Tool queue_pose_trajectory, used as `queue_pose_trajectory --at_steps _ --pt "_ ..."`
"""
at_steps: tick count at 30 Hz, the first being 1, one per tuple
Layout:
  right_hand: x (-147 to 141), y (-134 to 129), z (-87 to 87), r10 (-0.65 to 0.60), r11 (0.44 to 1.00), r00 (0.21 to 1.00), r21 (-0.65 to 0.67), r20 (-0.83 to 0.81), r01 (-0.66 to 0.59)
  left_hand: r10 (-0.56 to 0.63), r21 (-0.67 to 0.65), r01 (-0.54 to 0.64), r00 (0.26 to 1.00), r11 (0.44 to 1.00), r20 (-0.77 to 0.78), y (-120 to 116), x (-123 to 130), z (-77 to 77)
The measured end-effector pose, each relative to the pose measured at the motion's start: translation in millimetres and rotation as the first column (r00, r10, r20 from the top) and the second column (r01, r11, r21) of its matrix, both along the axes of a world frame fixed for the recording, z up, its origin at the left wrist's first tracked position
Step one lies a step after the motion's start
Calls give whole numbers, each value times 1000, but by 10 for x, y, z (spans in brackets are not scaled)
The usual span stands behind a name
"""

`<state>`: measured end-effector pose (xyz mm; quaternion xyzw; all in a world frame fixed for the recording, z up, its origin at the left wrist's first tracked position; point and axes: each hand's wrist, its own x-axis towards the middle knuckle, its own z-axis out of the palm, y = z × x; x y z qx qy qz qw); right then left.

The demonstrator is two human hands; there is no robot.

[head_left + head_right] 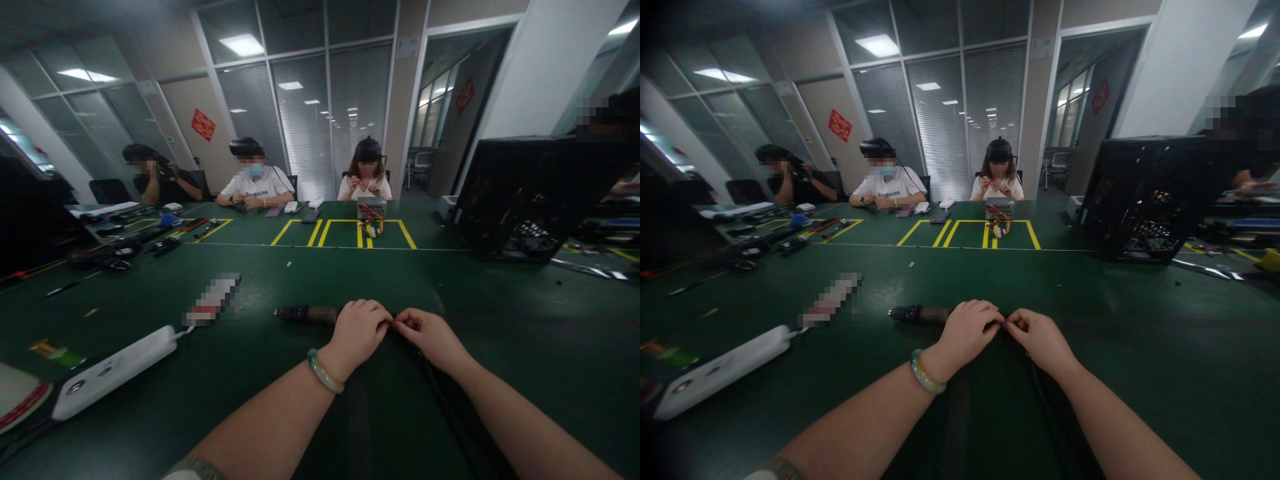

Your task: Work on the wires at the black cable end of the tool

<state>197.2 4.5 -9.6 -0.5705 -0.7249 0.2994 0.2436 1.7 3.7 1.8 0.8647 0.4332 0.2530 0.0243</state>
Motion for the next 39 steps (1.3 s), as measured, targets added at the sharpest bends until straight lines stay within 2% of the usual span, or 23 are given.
queue_pose_trajectory --at_steps 5,13,19,29,39 --pt "7 9 -11 -10 1000 1000 -23 -8 10 57 -14 -57 998 998 14 -10 15 4" --pt "7 14 -11 -4 1000 1000 2 -5 4 0 -3 0 1000 1000 16 -9 8 21" --pt "0 22 -20 -6 999 1000 36 -8 6 70 -11 -69 997 998 36 -21 32 16" --pt "19 1 2 -14 1000 1000 14 -21 14 28 -5 -28 1000 1000 8 6 27 -2" --pt "-1 -9 38 -35 999 999 9 -5 35 51 -17 -51 999 999 12 -5 34 13"
